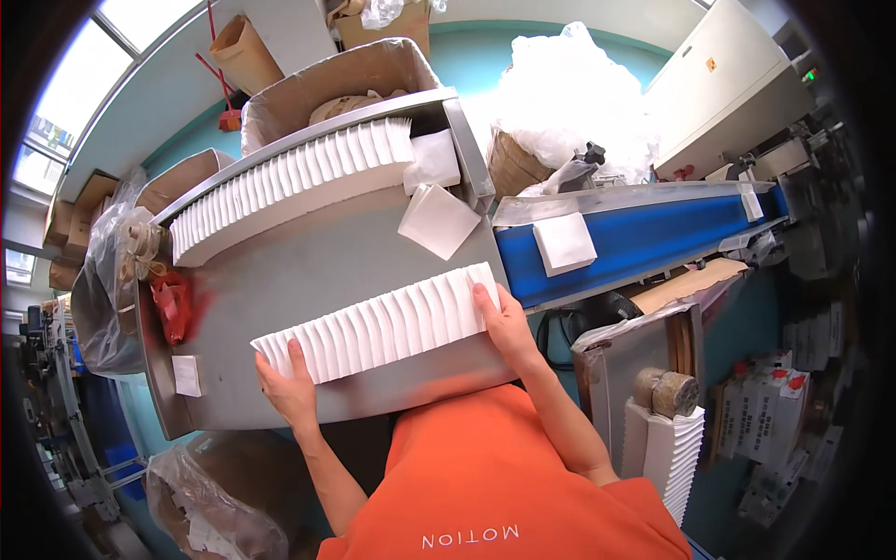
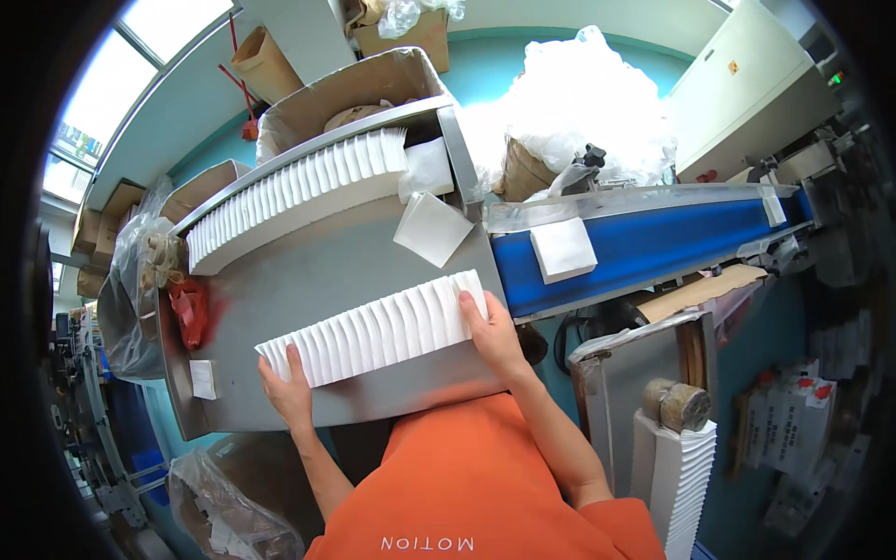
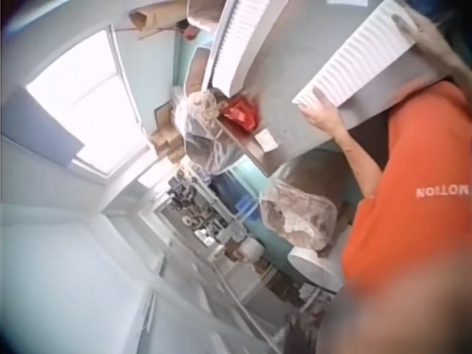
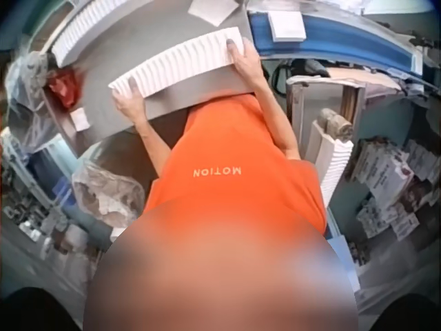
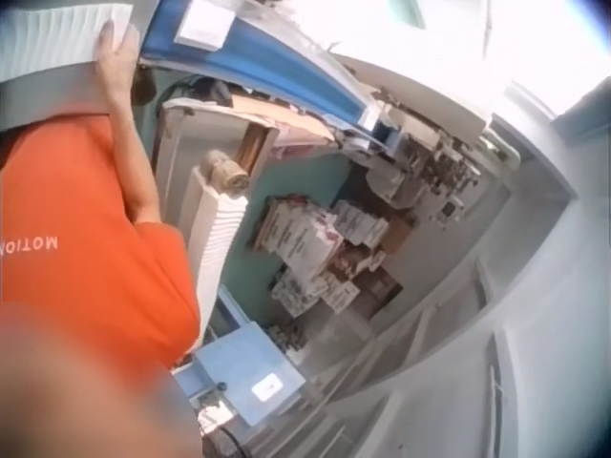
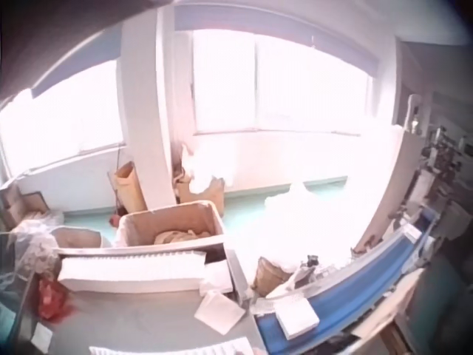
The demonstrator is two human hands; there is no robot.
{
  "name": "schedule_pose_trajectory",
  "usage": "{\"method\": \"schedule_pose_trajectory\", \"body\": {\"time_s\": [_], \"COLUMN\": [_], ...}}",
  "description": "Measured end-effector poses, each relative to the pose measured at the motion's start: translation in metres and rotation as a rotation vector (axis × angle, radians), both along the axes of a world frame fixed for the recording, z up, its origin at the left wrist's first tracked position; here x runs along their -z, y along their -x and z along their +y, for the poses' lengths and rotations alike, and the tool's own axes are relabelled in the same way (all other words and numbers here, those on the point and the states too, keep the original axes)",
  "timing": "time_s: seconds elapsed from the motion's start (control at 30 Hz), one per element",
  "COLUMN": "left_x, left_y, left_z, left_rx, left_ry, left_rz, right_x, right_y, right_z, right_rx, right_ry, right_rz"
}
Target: Manually sorting and aligning pleated paper filters on an industrial production line.
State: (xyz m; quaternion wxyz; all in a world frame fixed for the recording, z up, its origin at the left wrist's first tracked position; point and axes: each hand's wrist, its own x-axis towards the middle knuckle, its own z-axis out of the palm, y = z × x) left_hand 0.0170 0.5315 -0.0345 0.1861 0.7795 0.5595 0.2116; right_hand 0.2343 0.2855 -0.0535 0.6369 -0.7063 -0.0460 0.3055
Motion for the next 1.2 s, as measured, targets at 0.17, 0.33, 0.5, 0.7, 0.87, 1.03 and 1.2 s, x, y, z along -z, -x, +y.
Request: {"method": "schedule_pose_trajectory", "body": {"time_s": [0.17, 0.33, 0.5, 0.7, 0.87, 1.03, 1.2], "left_x": [0.003, 0.000, -0.005, -0.001, -0.002, -0.008, -0.003], "left_y": [0.002, -0.007, -0.016, -0.011, -0.018, -0.027, -0.023], "left_z": [0.000, -0.001, -0.007, -0.005, -0.009, -0.015, -0.008], "left_rx": [-0.049, -0.009, -0.013, -0.028, 0.048, 0.026, 0.003], "left_ry": [0.006, -0.003, 0.019, 0.018, 0.020, 0.036, 0.033], "left_rz": [-0.013, 0.002, 0.000, -0.024, 0.008, -0.003, -0.009], "right_x": [0.009, 0.003, 0.017, 0.015, 0.022, 0.003, 0.009], "right_y": [-0.002, -0.018, -0.016, -0.012, -0.030, -0.009, -0.013], "right_z": [-0.030, -0.030, -0.020, -0.048, -0.036, -0.001, -0.037], "right_rx": [0.020, -0.119, -0.070, 0.068, 0.230, 0.028, 0.015], "right_ry": [-0.112, 0.180, 0.272, -0.017, -0.140, 0.081, -0.160], "right_rz": [0.484, -0.042, -0.148, 0.536, 0.186, -0.053, 0.572]}}
